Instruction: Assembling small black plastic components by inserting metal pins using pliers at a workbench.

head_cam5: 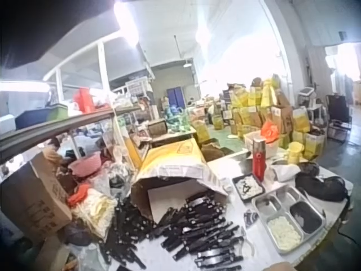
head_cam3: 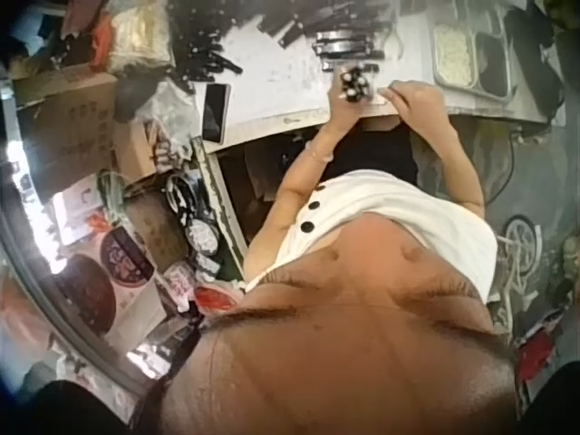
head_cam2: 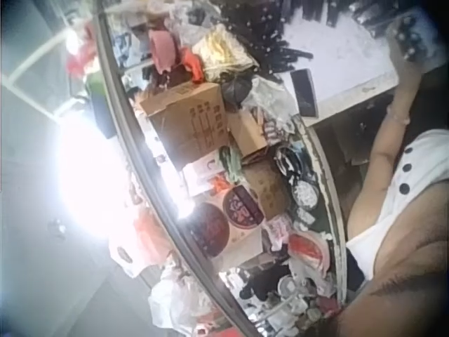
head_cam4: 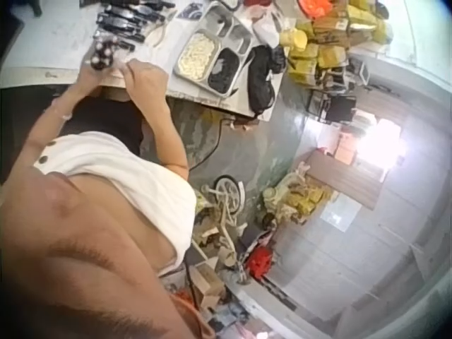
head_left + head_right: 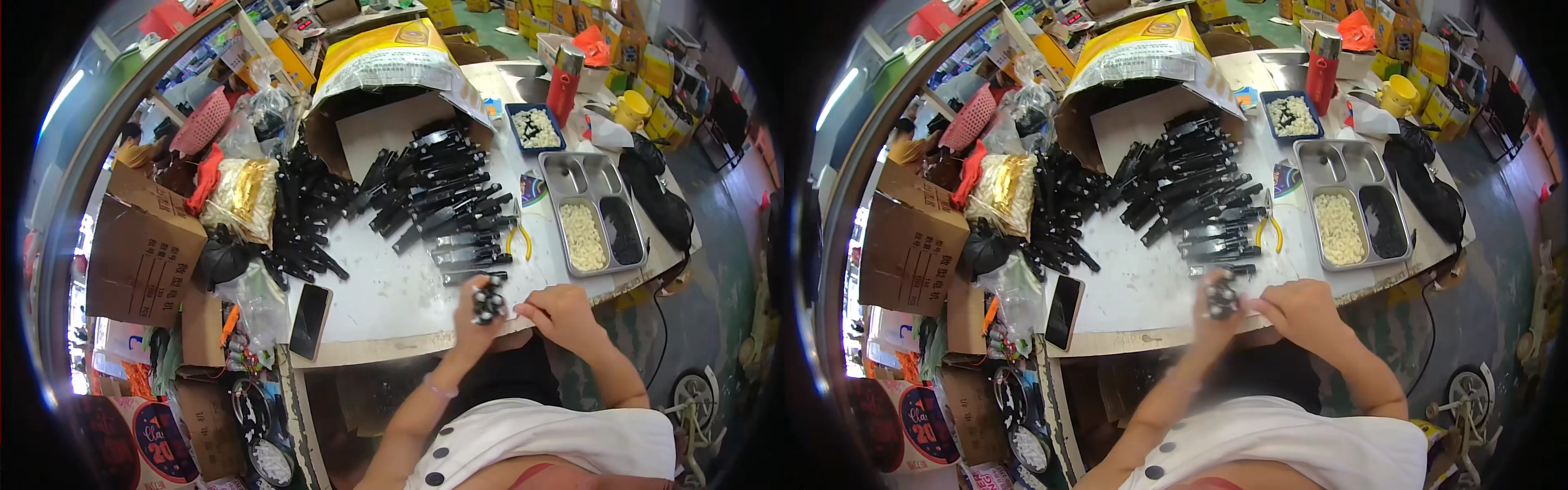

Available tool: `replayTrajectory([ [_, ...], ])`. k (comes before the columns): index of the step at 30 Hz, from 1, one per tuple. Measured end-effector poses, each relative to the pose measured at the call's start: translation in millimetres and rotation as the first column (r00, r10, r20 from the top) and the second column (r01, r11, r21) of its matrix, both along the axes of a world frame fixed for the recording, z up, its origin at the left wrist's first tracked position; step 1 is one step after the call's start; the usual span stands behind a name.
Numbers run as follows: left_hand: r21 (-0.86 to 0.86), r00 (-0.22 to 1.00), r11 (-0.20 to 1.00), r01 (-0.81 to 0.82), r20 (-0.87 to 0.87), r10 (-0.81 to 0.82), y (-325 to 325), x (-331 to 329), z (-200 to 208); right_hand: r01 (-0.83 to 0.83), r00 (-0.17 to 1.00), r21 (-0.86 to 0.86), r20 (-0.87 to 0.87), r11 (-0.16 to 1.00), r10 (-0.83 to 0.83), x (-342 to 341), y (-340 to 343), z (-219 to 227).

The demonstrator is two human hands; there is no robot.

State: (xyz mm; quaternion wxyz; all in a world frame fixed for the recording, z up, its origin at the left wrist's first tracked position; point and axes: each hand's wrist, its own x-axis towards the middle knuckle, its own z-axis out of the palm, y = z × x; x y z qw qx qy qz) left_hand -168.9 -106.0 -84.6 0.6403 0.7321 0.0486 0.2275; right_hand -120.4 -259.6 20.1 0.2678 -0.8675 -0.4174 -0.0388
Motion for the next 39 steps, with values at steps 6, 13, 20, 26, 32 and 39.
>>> replayTrajectory([
  [6,0.780,0.996,0.619,-0.091,0.064,0.065,106.3,116.6,95.0,0.203,0.978,0.172,-0.074,0.964,-0.193,3.7,-6.6,-97.6],
  [13,0.958,0.946,0.241,0.153,-0.213,0.246,138.2,269.9,90.2,0.224,0.966,0.182,0.085,0.957,-0.243,0.6,7.0,-126.5],
  [20,0.900,0.996,0.435,-0.013,-0.028,0.088,131.7,246.3,84.3,0.220,0.969,0.172,0.074,0.960,-0.236,3.7,2.6,-123.3],
  [26,0.965,0.977,0.264,0.009,-0.065,0.201,238.1,160.2,96.7,0.217,0.968,0.146,0.093,0.965,-0.232,2.8,7.9,-120.6],
  [32,0.971,0.897,-0.015,0.239,-0.215,0.386,263.5,145.8,48.0,0.242,0.964,0.131,0.083,0.962,-0.254,3.3,8.7,-122.1],
  [39,0.997,0.940,-0.079,0.009,0.018,0.341,252.9,131.7,29.7,0.261,0.954,0.116,0.119,0.958,-0.274,1.2,8.8,-124.5],
])
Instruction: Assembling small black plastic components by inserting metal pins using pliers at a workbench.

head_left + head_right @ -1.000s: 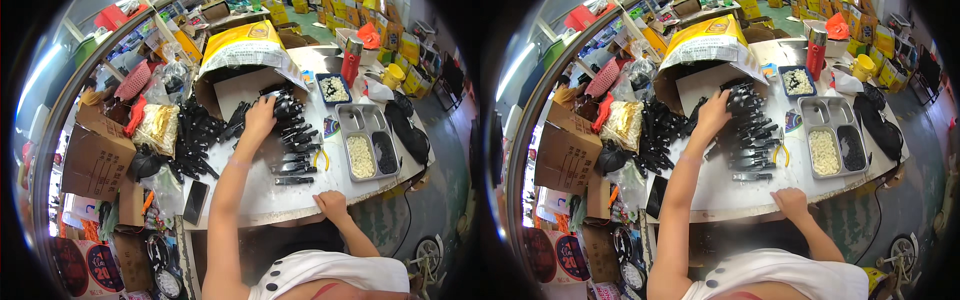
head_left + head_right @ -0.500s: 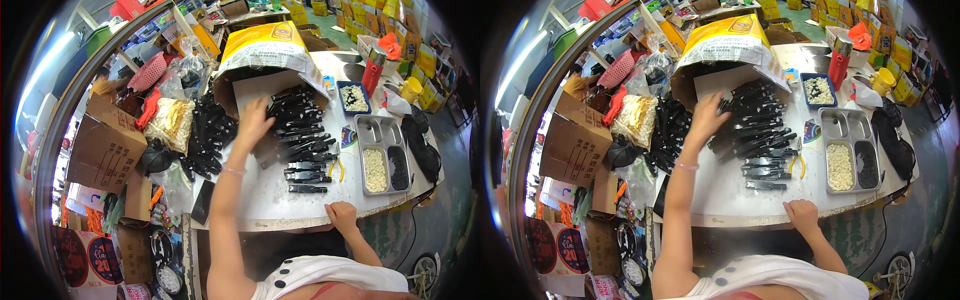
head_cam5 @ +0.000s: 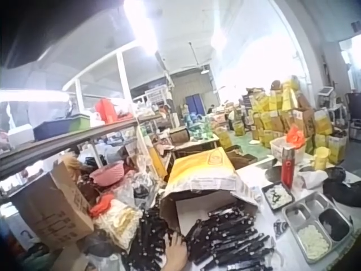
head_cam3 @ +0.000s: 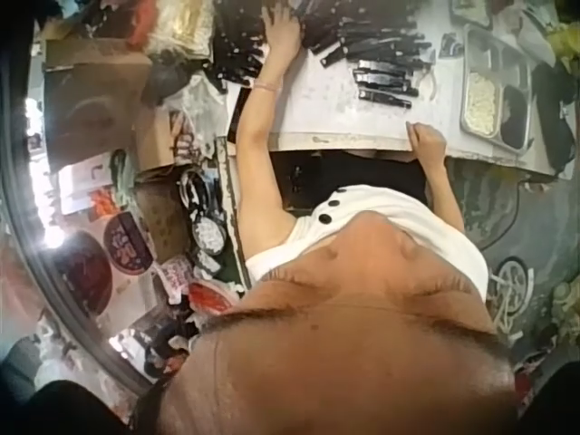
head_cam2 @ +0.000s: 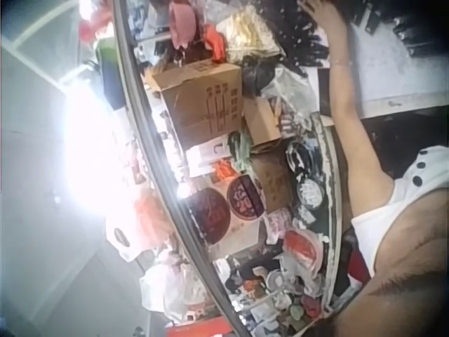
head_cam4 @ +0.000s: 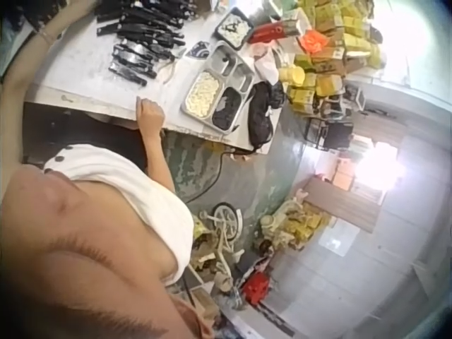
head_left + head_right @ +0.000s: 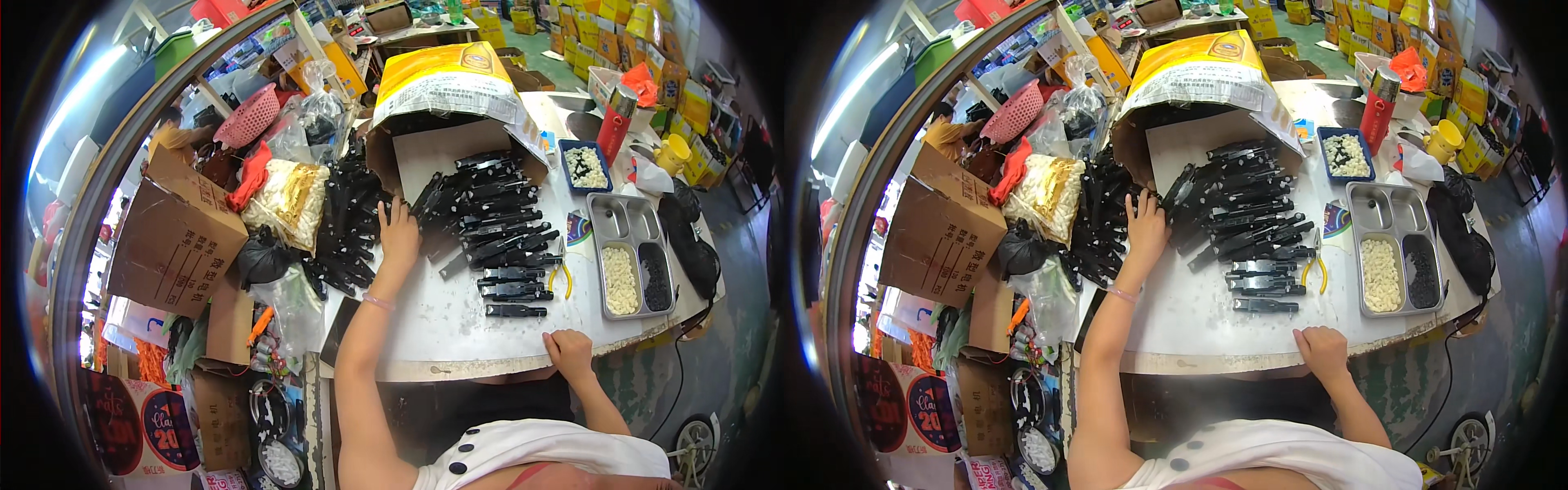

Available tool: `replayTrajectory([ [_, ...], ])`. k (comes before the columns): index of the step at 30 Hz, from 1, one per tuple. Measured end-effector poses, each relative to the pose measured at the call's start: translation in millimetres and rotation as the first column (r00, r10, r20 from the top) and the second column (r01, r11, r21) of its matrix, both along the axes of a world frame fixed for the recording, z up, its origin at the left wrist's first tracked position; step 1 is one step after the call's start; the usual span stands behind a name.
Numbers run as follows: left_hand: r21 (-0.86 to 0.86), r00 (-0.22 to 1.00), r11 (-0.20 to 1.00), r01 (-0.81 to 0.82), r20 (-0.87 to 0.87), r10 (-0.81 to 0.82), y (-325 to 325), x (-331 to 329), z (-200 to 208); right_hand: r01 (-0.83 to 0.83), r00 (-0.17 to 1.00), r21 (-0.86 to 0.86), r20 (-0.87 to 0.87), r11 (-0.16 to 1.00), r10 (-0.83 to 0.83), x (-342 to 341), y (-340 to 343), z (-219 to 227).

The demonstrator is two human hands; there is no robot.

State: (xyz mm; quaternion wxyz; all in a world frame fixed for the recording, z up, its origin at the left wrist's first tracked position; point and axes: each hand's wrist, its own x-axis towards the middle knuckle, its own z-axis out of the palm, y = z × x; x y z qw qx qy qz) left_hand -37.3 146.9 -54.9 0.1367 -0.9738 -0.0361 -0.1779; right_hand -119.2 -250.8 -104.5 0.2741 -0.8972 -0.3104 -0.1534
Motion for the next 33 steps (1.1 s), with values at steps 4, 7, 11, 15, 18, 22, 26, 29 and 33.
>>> replayTrajectory([
  [4,-0.174,0.975,0.982,0.077,0.219,-0.038,5.8,3.0,-9.3,-0.011,1.000,-0.008,0.027,1.000,0.011,-0.4,1.8,2.5],
  [7,-0.250,0.911,0.940,0.230,0.395,-0.118,-19.9,24.1,21.5,-0.001,1.000,-0.018,0.026,1.000,0.001,1.2,0.4,-1.3],
  [11,-0.090,0.875,0.929,0.359,0.380,-0.301,-55.9,87.0,50.4,-0.007,0.999,-0.012,0.035,1.000,0.008,0.1,3.6,2.7],
  [15,-0.136,0.825,0.893,0.430,0.461,-0.327,-85.0,129.7,50.1,0.002,1.000,-0.015,0.030,1.000,-0.002,-0.5,3.8,0.8],
  [18,-0.294,0.955,0.922,0.250,0.234,-0.184,-58.7,124.1,51.3,-0.004,1.000,-0.013,0.017,1.000,0.004,1.0,2.3,-0.3],
  [22,-0.421,0.986,0.906,0.032,-0.133,-0.096,11.3,92.1,62.6,-0.027,0.999,-0.005,0.016,1.000,0.027,0.2,3.3,2.9],
  [26,-0.502,0.917,0.863,-0.050,-0.366,-0.160,32.9,95.8,46.1,-0.010,0.999,-0.006,0.053,1.000,0.011,1.6,2.0,-1.1],
  [29,-0.544,0.872,0.836,-0.077,-0.443,-0.208,31.2,100.1,31.0,-0.005,0.998,-0.023,0.065,1.000,0.007,1.5,3.2,-1.4],
  [33,-0.603,0.880,0.783,-0.152,-0.443,-0.170,11.2,98.5,34.4,-0.012,0.999,-0.009,0.053,1.000,0.012,1.8,0.7,-2.1],
])
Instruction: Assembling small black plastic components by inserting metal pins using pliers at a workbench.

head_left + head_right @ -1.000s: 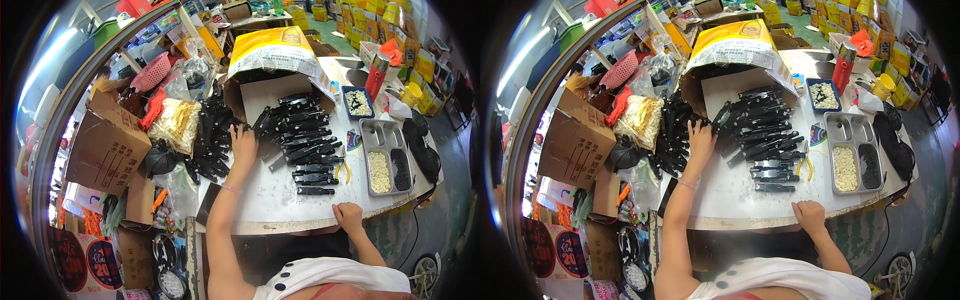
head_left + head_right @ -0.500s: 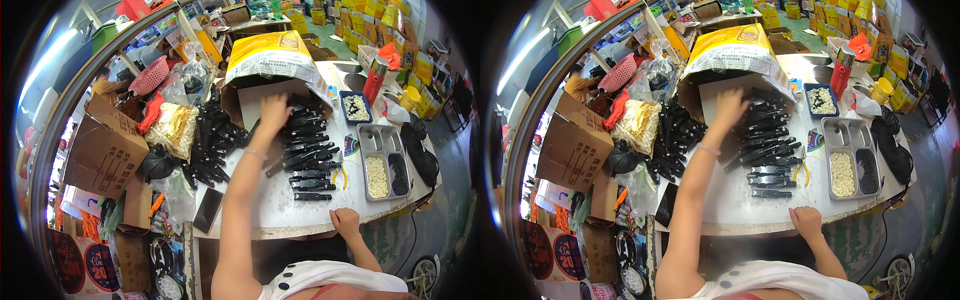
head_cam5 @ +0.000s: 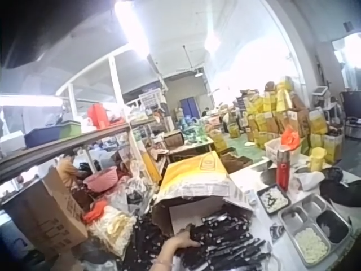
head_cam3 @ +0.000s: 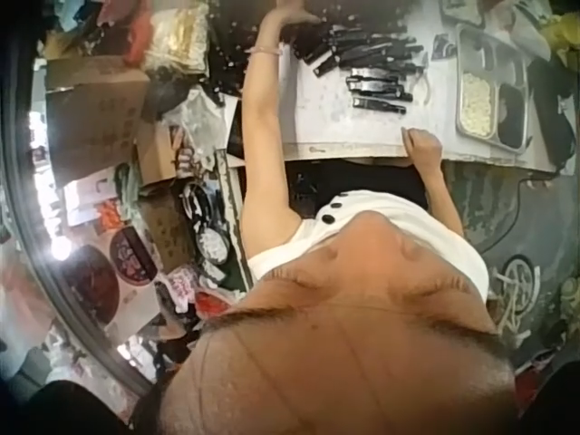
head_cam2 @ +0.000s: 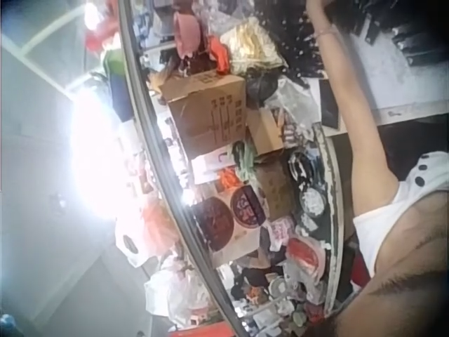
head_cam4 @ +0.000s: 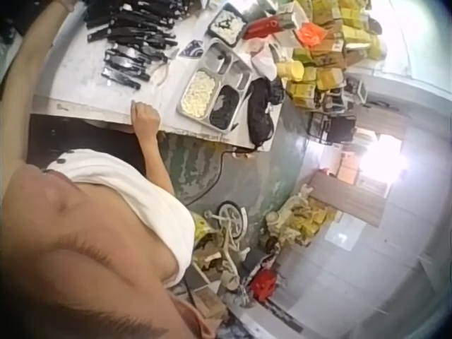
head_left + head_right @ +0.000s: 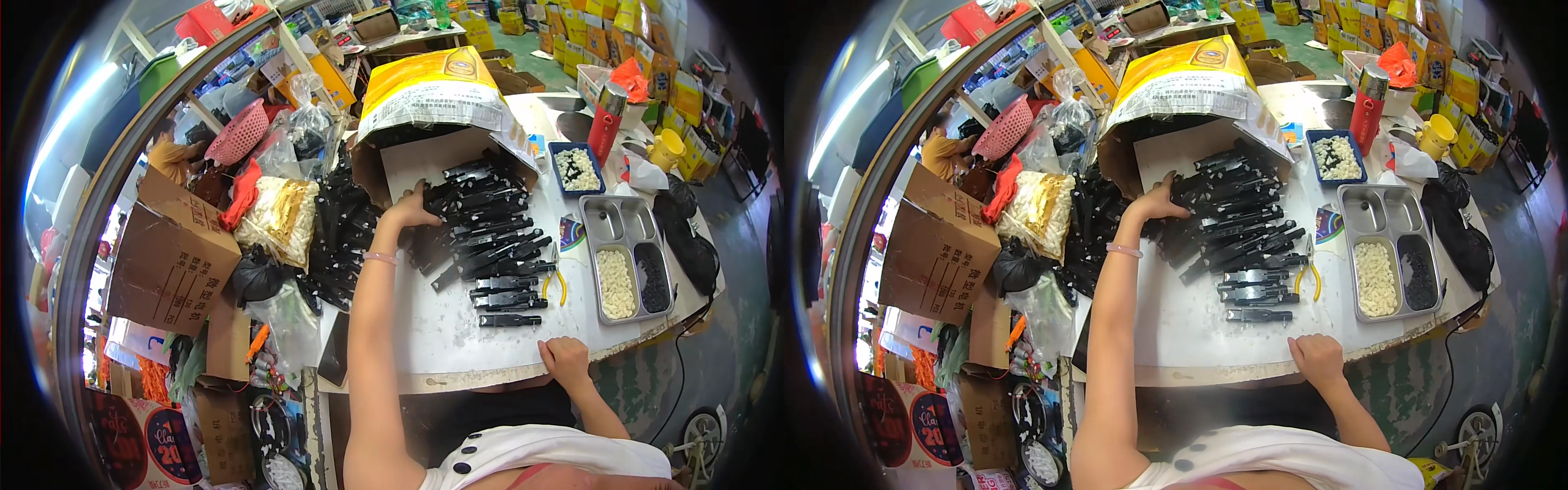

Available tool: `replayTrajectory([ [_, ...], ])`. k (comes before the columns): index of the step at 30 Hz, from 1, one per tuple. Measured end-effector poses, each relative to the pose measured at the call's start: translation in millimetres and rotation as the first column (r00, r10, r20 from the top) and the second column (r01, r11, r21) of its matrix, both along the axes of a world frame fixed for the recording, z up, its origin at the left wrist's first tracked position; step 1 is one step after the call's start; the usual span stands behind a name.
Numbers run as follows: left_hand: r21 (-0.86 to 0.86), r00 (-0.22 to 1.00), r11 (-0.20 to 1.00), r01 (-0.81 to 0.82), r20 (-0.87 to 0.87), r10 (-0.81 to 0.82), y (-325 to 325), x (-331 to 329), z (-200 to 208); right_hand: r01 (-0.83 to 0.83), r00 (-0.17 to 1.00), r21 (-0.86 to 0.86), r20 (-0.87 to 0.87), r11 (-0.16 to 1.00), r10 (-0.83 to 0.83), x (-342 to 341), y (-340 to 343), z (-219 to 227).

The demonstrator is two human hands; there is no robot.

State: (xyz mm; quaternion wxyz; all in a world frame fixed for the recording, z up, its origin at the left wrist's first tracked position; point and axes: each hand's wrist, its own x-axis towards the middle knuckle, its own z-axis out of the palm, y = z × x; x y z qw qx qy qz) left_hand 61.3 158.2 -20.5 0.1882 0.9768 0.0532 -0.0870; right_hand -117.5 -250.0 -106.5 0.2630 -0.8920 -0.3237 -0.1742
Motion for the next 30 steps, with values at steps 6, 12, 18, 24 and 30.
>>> replayTrajectory([
  [6,0.104,0.953,0.992,0.076,0.285,-0.103,-20.1,7.0,4.3,-0.013,1.000,0.017,-0.007,1.000,0.013,-1.0,2.3,1.8],
  [12,0.482,0.929,0.876,0.024,0.314,-0.198,-49.7,22.6,-12.4,-0.003,1.000,0.008,0.007,1.000,0.003,-1.8,2.0,1.5],
  [18,0.127,0.773,0.990,0.055,0.623,-0.123,-55.4,15.8,-4.6,-0.001,1.000,-0.007,0.025,1.000,0.001,0.2,-1.9,1.3],
  [24,0.264,0.812,0.958,0.108,0.533,-0.239,-101.4,59.0,-1.6,-0.028,0.999,0.002,0.025,1.000,0.028,-1.0,1.6,4.0],
  [30,0.194,0.747,0.973,0.122,0.628,-0.219,-96.6,35.8,5.4,-0.022,0.999,-0.007,0.045,1.000,0.022,-1.0,0.8,0.2],
])
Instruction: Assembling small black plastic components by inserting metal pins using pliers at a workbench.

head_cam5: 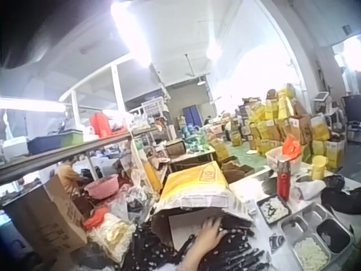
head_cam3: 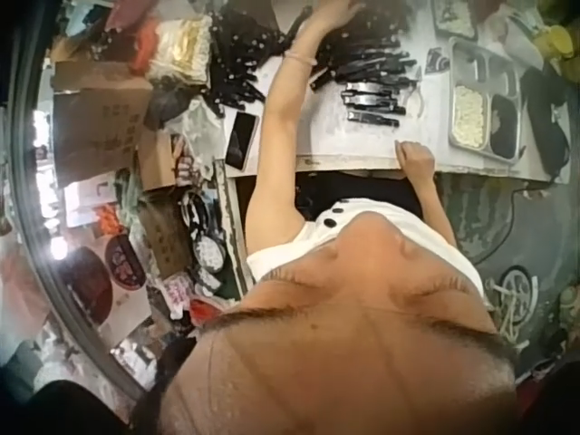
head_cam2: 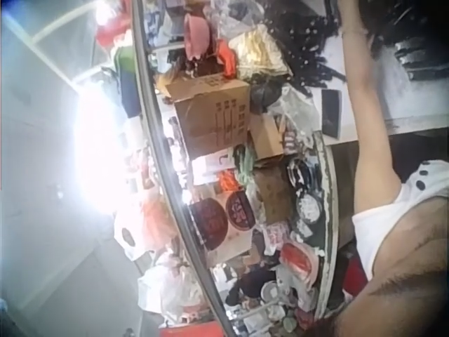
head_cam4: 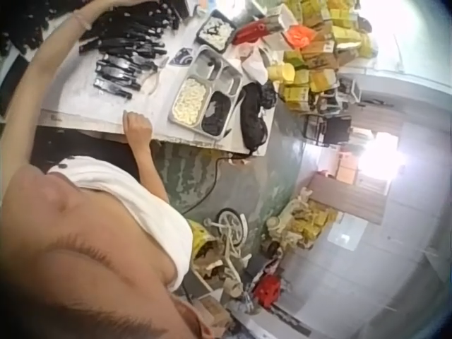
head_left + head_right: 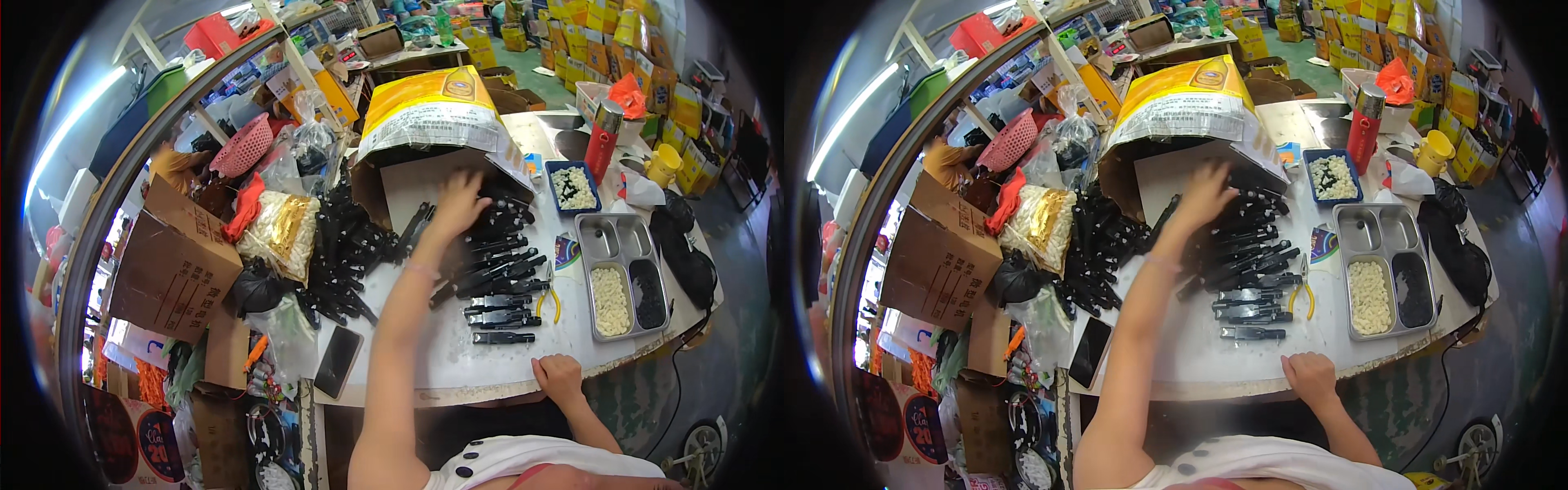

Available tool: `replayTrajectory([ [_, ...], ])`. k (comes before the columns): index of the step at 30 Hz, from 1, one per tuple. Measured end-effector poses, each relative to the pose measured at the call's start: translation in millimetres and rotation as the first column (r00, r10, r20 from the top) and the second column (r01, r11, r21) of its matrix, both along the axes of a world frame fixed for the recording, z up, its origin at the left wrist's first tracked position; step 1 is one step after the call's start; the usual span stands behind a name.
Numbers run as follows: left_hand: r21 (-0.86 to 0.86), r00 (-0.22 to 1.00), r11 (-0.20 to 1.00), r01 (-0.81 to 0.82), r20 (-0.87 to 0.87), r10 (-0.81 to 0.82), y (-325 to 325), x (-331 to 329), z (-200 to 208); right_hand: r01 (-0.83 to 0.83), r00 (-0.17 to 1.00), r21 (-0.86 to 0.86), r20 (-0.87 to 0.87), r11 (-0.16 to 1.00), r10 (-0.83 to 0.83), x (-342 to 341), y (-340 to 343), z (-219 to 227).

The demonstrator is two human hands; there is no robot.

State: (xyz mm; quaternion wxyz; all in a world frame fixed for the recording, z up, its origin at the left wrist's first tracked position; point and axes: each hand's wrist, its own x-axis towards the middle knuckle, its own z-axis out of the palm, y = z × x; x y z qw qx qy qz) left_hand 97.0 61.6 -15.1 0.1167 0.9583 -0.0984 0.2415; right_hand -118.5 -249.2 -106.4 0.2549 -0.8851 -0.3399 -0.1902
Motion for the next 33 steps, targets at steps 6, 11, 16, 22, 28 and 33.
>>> replayTrajectory([
  [6,0.031,0.950,0.974,-0.226,-0.215,0.227,98.6,-45.8,13.2,0.001,1.000,-0.017,-0.019,1.000,-0.001,0.6,-0.4,0.2],
  [11,0.134,0.814,0.935,-0.327,-0.464,0.351,95.8,-34.2,-21.3,0.012,0.999,0.001,-0.048,1.000,-0.012,0.7,1.6,4.0],
  [16,0.157,0.797,0.921,-0.356,-0.463,0.387,96.5,-25.8,-34.5,0.008,1.000,0.010,-0.028,1.000,-0.008,-1.4,1.6,2.1],
  [22,0.008,0.871,0.952,-0.305,-0.403,0.282,99.8,-28.1,-39.0,0.017,0.999,0.011,-0.028,1.000,-0.017,0.6,1.2,2.3],
  [28,-0.301,0.877,0.927,-0.222,-0.478,0.055,99.2,-12.5,-42.0,0.025,1.000,0.011,-0.006,1.000,-0.025,0.4,-1.1,-0.8],
  [33,-0.329,0.876,0.922,-0.202,-0.481,0.020,106.2,-13.7,-55.5,0.022,1.000,-0.004,0.003,1.000,-0.022,-0.6,1.6,1.3],
])
